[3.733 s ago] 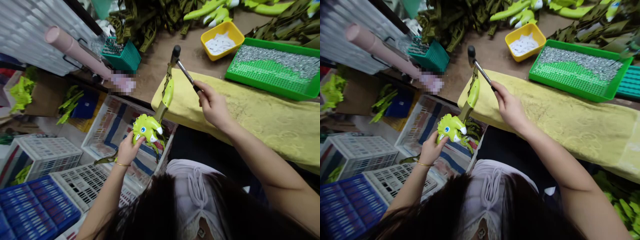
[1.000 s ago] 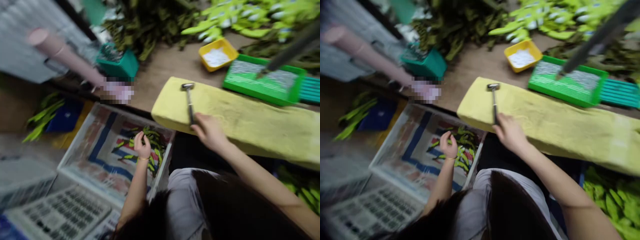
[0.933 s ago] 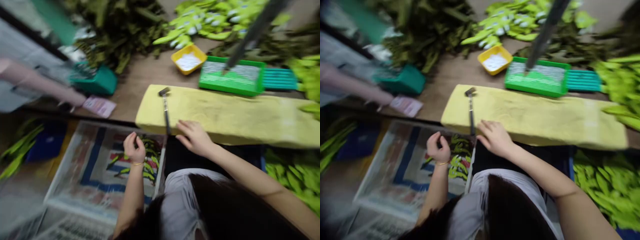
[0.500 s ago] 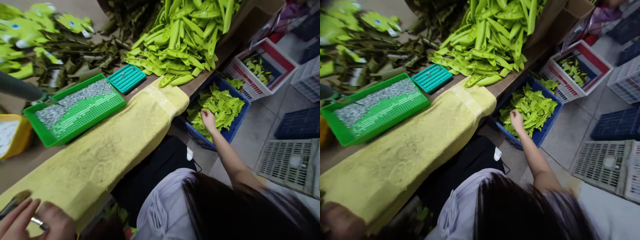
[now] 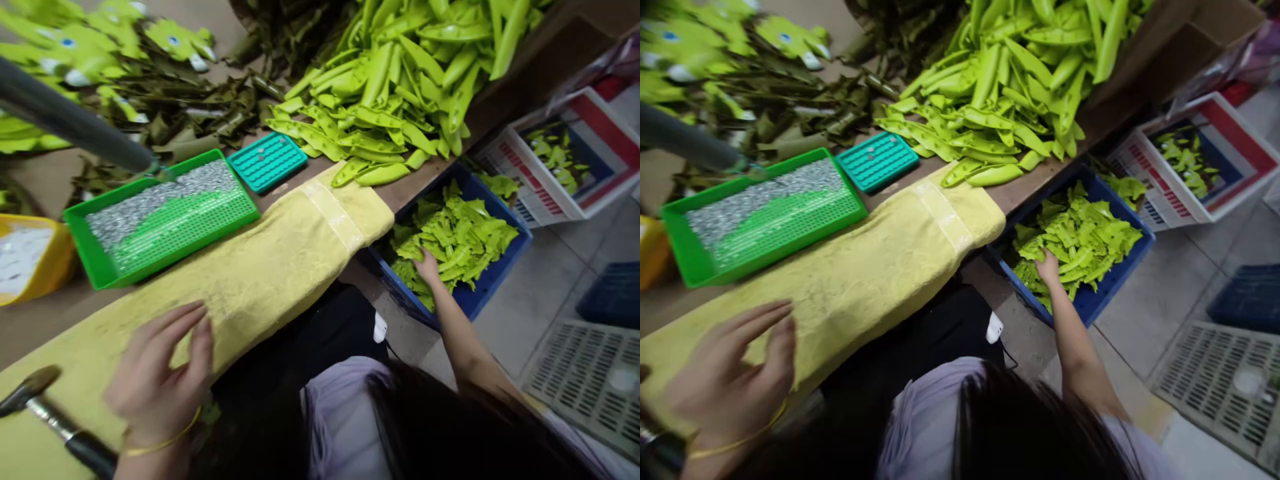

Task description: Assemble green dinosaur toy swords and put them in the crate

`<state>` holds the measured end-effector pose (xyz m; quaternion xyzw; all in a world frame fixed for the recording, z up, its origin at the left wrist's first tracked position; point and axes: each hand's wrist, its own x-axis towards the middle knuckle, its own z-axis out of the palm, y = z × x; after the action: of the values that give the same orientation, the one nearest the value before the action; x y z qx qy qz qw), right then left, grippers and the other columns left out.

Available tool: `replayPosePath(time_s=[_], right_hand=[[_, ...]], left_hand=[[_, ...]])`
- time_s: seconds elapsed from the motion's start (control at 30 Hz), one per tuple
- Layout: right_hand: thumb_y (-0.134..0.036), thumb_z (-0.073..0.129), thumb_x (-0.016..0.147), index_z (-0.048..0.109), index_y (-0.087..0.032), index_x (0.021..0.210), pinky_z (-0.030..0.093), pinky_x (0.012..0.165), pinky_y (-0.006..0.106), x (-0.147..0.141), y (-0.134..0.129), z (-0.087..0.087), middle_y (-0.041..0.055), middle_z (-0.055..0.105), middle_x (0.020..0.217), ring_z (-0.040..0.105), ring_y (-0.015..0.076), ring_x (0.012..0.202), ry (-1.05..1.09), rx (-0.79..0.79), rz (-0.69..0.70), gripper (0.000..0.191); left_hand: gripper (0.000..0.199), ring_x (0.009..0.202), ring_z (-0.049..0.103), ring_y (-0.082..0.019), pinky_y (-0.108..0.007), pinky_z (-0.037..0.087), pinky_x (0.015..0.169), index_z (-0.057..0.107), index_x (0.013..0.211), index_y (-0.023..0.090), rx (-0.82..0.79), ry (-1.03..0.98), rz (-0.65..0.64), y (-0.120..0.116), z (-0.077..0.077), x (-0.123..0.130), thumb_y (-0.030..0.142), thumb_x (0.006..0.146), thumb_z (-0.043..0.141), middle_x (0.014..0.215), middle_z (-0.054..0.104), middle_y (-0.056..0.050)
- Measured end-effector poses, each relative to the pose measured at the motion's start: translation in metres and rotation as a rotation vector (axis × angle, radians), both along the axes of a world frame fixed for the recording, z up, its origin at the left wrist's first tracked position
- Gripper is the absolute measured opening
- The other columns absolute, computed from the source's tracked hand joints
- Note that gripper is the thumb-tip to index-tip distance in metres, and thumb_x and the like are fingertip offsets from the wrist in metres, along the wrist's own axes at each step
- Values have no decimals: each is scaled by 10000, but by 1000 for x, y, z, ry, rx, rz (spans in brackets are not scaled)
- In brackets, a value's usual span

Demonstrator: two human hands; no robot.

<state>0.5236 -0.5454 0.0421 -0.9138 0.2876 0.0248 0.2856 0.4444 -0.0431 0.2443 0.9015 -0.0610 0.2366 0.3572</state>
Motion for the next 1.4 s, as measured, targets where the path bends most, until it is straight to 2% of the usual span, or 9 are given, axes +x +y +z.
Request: replayPosePath(time_s=[0.13,0.23,0.33,0.47,0.57,0.7,0.93,1.1,1.4], right_hand=[[-500,613,818,477,-148,1317,449,1067,522,1,-6,37,157,575,1283,567,263,1214,-324,141,27,625],[-506,650,763,436,-216,1373,418,1113,491,12,31,86,133,561,1325,547,251,1261,-564,233,200,709],[-379,674,792,549,-264,1310,432,1094,475,39,104,151,109,613,1276,561,245,1230,-652,167,815,546],[-446,667,811,616,-288,1252,446,1076,435,119,216,208,66,581,1361,533,239,1260,-382,204,1471,471],[-282,517,911,687,-205,1120,485,979,405,193,281,207,84,689,1120,618,211,1042,-477,68,1153,280],[-237,516,893,697,-165,1045,479,910,404,239,323,189,120,666,1125,600,253,1033,-370,-194,1101,247],[-275,555,895,655,-198,907,512,806,331,148,326,200,55,697,944,628,174,886,-649,110,1269,127],[-304,550,907,701,-222,898,494,806,383,104,328,187,78,691,1017,604,205,934,-840,-61,1337,172],[-275,509,895,700,-158,943,457,911,437,251,332,177,111,643,965,577,250,941,-445,-183,902,229]], left_hand=[[215,880,687,-198,-343,545,814,694,958,215,58,0,-101,-38,8,23,87,789,662,951,723,-45],[196,933,690,-204,-352,553,863,683,1004,204,-256,265,-194,-54,3,40,208,807,686,999,725,-66],[567,963,693,-235,-372,586,816,589,1224,214,-797,563,-253,-57,-3,58,354,711,785,1143,687,-101],[549,722,689,-159,-280,583,642,614,1076,188,-1186,559,87,-34,-12,77,371,614,848,937,716,-45],[606,642,678,-157,-273,576,572,607,1015,180,-1266,453,243,-16,-22,82,358,513,895,831,717,-20],[626,643,694,-180,-300,586,568,588,1024,185,-1297,440,259,-8,-34,80,398,519,890,835,728,-33],[600,672,707,-192,-317,599,589,596,1055,186,-1329,465,234,-9,-41,79,405,567,867,847,736,-38],[575,663,707,-186,-290,592,561,606,1045,182,-1354,468,234,-9,-41,79,388,575,865,830,734,-33],[583,691,715,-200,-314,604,581,600,1055,183,-1350,469,214,-8,-40,78,405,583,860,891,743,-52]])
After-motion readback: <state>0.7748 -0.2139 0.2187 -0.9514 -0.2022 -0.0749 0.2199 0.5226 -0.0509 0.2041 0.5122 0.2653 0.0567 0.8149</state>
